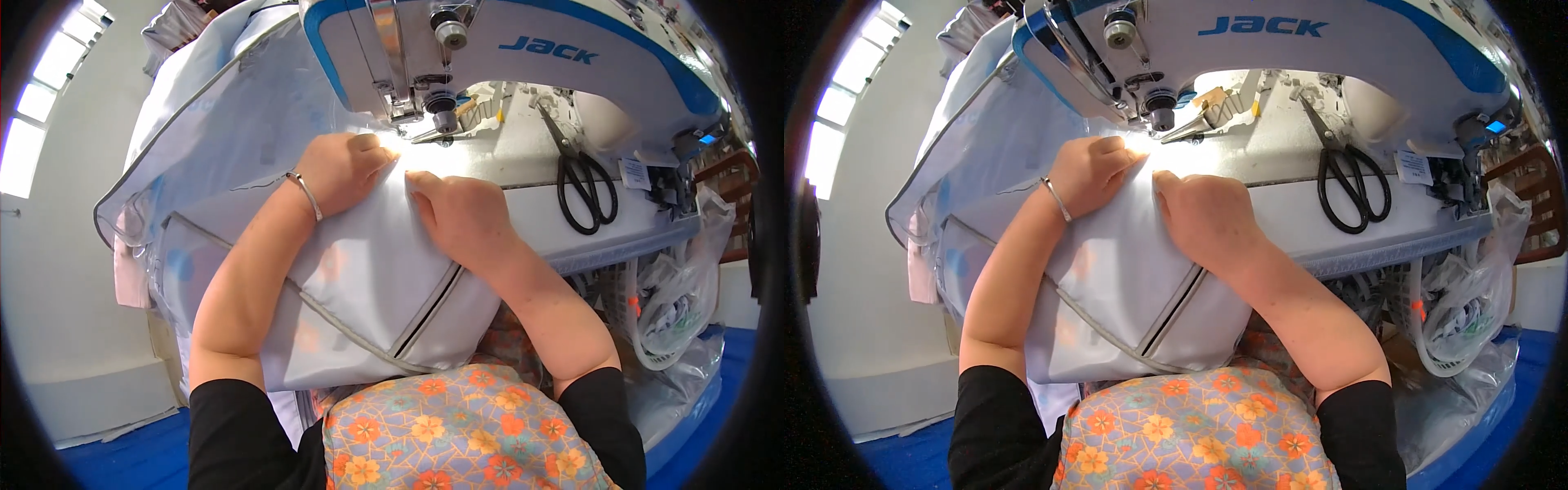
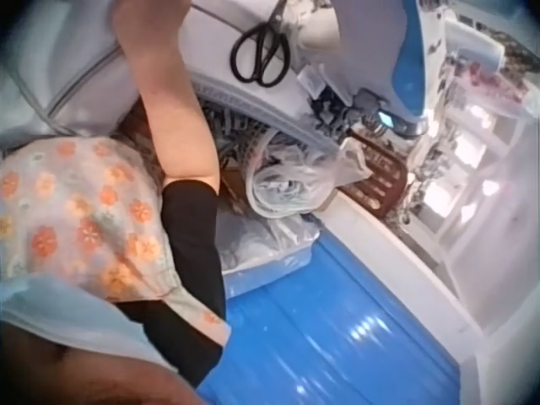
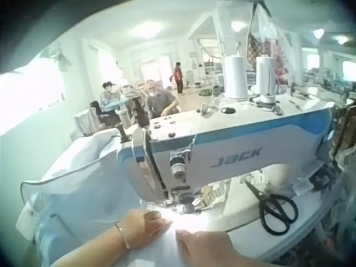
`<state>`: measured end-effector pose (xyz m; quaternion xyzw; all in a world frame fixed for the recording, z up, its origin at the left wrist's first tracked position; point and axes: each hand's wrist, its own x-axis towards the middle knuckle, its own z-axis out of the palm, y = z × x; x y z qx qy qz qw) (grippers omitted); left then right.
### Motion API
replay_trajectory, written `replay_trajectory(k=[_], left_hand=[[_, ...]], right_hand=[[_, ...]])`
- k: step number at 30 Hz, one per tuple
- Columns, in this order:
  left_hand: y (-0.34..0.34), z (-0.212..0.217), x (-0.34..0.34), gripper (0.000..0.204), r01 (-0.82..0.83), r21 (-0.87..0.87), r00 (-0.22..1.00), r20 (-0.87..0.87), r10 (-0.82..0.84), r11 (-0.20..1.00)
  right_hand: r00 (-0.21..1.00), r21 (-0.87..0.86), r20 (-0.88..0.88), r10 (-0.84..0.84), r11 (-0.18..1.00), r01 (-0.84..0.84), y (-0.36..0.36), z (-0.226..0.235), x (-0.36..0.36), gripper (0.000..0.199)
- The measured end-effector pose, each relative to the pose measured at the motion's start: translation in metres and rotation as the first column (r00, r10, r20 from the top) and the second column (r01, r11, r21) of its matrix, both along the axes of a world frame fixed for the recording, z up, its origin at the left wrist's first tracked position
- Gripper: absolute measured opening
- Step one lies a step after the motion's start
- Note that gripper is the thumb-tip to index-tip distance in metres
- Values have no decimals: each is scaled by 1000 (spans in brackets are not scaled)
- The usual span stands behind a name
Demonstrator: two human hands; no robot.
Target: Sewing a white fabric garment with clear plastic windows using an industrial sewing machine.
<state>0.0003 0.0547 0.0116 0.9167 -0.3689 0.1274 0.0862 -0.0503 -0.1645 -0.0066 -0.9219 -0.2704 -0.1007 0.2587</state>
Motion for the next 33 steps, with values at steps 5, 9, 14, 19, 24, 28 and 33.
replay_trajectory(k=[5, 9, 14, 19, 24, 28, 33], left_hand=[[3, 3, 5, 19, 29, 10, 999, -38, -28, 1000], [4, 7, 5, 21, 1, 99, 1000, -15, 1, 995], [3, 8, 3, 21, 30, 120, 996, 84, -41, 992], [13, 6, 8, 13, 162, 33, 930, 328, -164, 986], [6, 9, 5, 9, 65, -39, 876, 481, -39, 997], [-6, 0, 1, 9, 30, -179, 930, 365, 38, 983], [-8, 3, 1, 6, 28, -47, 983, 184, -18, 999]], right_hand=[[1000, 9, 26, 5, 1000, -6, 0, 0, 1, 18], [999, -10, 34, 15, 1000, -15, 2, 0, 6, 18], [999, -28, 35, -6, 1000, 7, 6, -1, 10, 17], [998, -30, 45, -46, 998, 47, 16, -3, 13, 17], [994, -25, 73, -76, 997, 78, 19, -9, 19, 17], [995, -18, 49, -83, 996, 84, 22, -7, 19, 18], [995, 4, 35, -91, 996, 91, 20, -7, 20, 19]])
